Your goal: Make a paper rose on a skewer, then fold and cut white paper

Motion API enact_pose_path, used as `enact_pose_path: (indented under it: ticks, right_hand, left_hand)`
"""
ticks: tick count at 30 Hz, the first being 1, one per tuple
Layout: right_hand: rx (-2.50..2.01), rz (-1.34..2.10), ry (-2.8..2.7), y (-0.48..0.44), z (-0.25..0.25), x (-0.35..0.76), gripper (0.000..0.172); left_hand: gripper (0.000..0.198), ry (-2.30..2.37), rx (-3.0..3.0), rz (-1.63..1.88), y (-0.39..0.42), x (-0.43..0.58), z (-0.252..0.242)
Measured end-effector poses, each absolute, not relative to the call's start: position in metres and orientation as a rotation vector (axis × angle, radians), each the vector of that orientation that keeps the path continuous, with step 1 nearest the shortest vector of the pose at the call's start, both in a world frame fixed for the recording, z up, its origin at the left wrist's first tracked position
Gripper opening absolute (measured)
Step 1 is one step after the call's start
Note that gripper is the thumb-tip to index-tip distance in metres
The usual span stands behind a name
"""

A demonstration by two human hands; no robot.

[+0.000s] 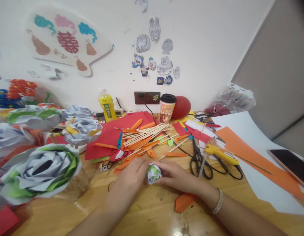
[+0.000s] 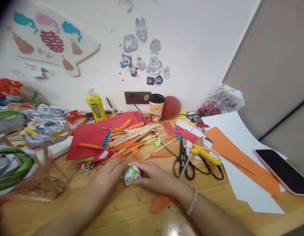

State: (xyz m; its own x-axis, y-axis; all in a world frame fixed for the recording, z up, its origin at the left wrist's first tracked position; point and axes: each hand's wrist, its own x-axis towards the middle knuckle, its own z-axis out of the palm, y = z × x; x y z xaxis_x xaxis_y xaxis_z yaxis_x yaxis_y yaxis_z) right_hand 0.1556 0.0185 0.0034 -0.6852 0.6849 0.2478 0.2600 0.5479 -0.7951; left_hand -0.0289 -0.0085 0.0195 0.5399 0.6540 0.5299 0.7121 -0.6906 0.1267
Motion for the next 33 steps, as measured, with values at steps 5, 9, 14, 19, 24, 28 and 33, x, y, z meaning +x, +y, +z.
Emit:
enact_pose_path:
  ticks: [5,9,14,19,24,28,33]
  right_hand:
    - [-0.755,1.08,-2.214,0.018,0.007,0.155,0.047]
    - [-0.775,1.116,-2.114,0.018,0.003,0.156,0.044]
    - [-0.834,1.141,-1.861,0.023,-0.013,0.157,0.049]
    - [-0.755,1.253,-1.73,0.025,-0.015,0.156,0.044]
    - [-0.736,1.325,-1.65,0.022,-0.01,0.154,0.043]
    - [-0.736,1.317,-1.638,0.02,-0.008,0.153,0.042]
    - [-0.741,1.303,-1.65,0.018,-0.008,0.151,0.04]
  left_hand:
    - [0.019,-1.274,-2.702,-0.876,-0.005,-0.031,0.018]
    - [0.019,-1.445,-2.567,-1.07,-0.003,-0.029,0.016]
    - [0.018,-1.735,-2.657,-1.189,-0.005,-0.024,0.023]
    - [0.019,-2.021,-2.755,-1.526,-0.002,-0.023,0.026]
    - [0.01,-2.045,-2.725,-1.734,0.001,-0.024,0.023]
    - [0.015,-2.065,-2.768,-1.891,0.002,-0.024,0.024]
    - [0.012,-2.098,-2.775,-1.961,0.003,-0.024,0.024]
